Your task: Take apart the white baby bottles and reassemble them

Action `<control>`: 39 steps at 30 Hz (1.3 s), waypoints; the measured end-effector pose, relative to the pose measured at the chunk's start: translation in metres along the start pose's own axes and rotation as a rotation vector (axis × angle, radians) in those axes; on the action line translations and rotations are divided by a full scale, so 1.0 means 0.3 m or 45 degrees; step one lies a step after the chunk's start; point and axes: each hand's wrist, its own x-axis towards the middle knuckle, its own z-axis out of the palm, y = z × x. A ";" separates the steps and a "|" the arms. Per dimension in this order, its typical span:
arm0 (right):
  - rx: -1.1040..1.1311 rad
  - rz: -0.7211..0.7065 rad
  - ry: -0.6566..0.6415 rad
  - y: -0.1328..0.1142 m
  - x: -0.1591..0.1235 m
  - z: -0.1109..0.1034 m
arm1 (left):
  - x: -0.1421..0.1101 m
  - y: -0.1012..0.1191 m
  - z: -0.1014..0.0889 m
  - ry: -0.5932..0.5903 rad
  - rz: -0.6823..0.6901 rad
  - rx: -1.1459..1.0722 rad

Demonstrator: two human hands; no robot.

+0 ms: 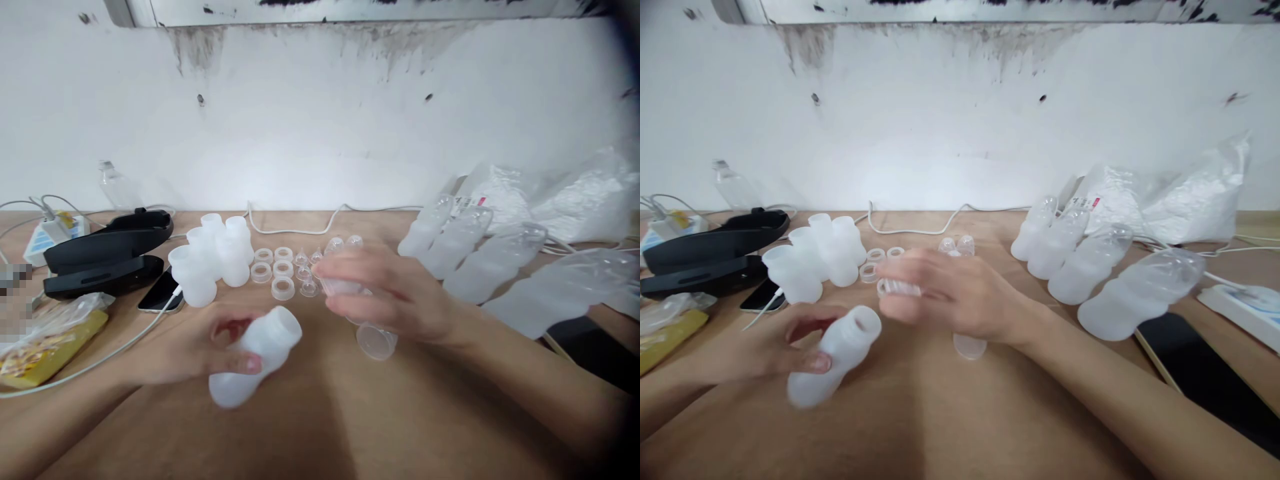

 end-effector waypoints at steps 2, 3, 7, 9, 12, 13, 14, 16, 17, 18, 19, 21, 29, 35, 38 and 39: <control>-0.078 0.081 0.010 -0.003 0.007 -0.008 | -0.038 -0.030 0.016 0.087 -0.234 -0.100; -0.107 0.106 -0.061 -0.009 0.012 -0.009 | -0.051 -0.045 0.028 0.150 -0.342 -0.166; -0.111 0.120 -0.505 -0.052 0.035 0.006 | -0.077 -0.088 0.084 0.359 -0.549 -0.279; -0.062 0.161 -0.650 -0.076 0.040 0.022 | -0.089 -0.080 0.103 0.483 -0.470 -0.187; 0.032 0.231 -0.756 -0.097 0.038 0.047 | -0.118 -0.026 0.115 0.845 -0.201 0.171; 0.057 0.244 -0.772 -0.100 0.035 0.055 | -0.128 -0.004 0.116 0.895 -0.118 0.309; 0.074 0.258 -0.782 -0.101 0.032 0.062 | -0.135 0.017 0.116 0.849 0.000 0.409; 0.095 0.286 -0.797 -0.102 0.028 0.076 | -0.138 0.044 0.117 0.482 0.147 0.513; 0.101 0.304 -0.805 -0.103 0.026 0.083 | -0.133 0.047 0.119 0.314 0.165 0.553; 0.105 0.321 -0.815 -0.104 0.025 0.088 | -0.125 0.045 0.120 0.197 0.144 0.596; 0.106 0.336 -0.823 -0.104 0.025 0.091 | -0.114 0.038 0.122 0.152 0.106 0.644; 0.101 0.358 -0.821 -0.106 0.027 0.092 | -0.092 0.015 0.123 0.147 0.038 0.711; 0.092 0.399 -0.816 -0.101 0.026 0.079 | -0.073 -0.052 0.124 0.112 -0.200 0.694; 0.138 0.406 -0.783 -0.102 0.019 0.094 | -0.058 -0.076 0.124 0.065 -0.318 0.724; 0.119 0.410 -0.784 -0.099 0.021 0.100 | -0.056 -0.083 0.120 0.058 -0.299 0.733; 0.117 0.409 -0.780 -0.098 0.022 0.102 | -0.056 -0.081 0.118 0.066 -0.287 0.733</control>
